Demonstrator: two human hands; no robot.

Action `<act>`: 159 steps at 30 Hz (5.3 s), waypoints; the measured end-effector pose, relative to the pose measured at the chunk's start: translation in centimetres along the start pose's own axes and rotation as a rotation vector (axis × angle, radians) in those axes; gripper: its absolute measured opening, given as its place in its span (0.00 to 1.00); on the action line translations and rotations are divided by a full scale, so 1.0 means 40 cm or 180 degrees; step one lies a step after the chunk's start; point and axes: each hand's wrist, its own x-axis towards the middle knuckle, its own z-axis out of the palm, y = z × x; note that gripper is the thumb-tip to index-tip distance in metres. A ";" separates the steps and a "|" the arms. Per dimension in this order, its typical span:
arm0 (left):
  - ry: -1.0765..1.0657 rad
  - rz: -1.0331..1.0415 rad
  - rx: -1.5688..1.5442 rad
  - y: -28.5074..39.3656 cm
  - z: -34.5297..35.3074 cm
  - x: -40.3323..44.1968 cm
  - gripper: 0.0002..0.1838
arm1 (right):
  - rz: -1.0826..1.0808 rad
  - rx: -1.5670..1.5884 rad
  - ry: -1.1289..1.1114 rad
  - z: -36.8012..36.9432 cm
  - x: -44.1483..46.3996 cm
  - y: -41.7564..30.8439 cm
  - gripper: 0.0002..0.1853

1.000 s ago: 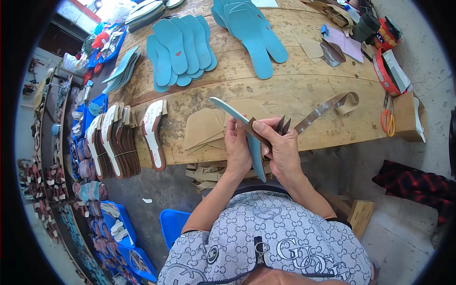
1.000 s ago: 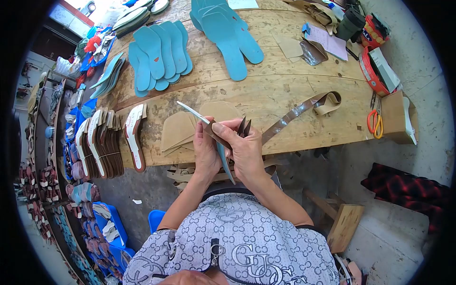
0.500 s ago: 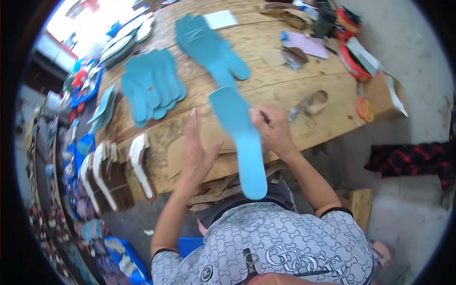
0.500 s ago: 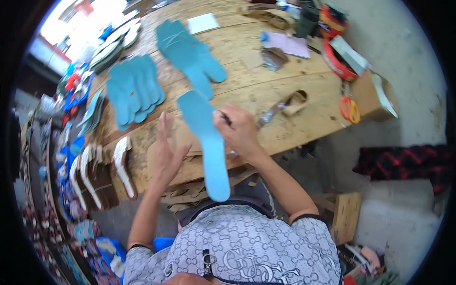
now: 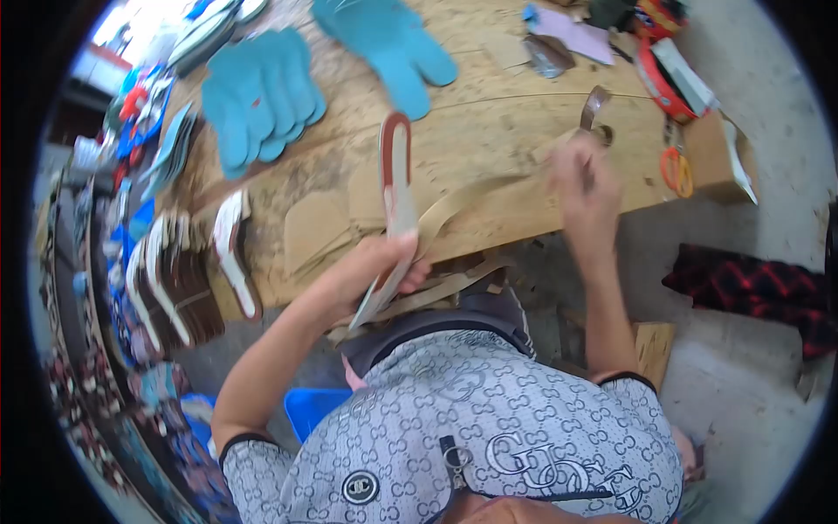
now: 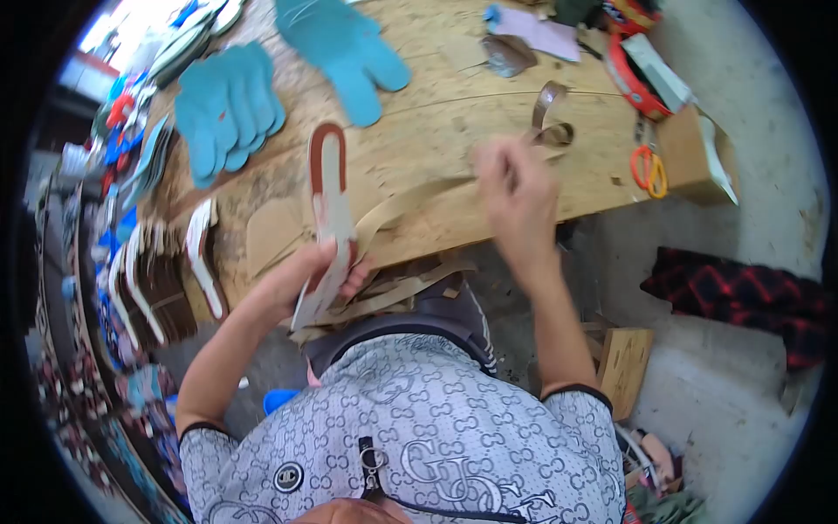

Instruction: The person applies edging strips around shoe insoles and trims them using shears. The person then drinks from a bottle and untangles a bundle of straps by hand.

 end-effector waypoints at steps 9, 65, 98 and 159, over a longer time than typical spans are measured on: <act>-0.0338 0.0674 0.2136 0.033 0.006 -0.074 0.52 | 0.2231 0.3349 -0.0596 0.157 -0.190 -0.031 0.09; 0.1083 0.2049 0.2830 -0.150 0.083 0.106 0.39 | 0.2512 0.4156 0.0154 0.188 -0.194 0.047 0.15; 0.0416 0.1748 0.0712 -0.052 0.030 0.027 0.44 | 0.1345 0.2542 -0.0975 0.169 0.005 -0.057 0.15; 0.0085 0.2247 0.1751 0.000 0.019 0.033 0.41 | 0.2330 0.3702 -0.1426 0.133 -0.082 0.005 0.25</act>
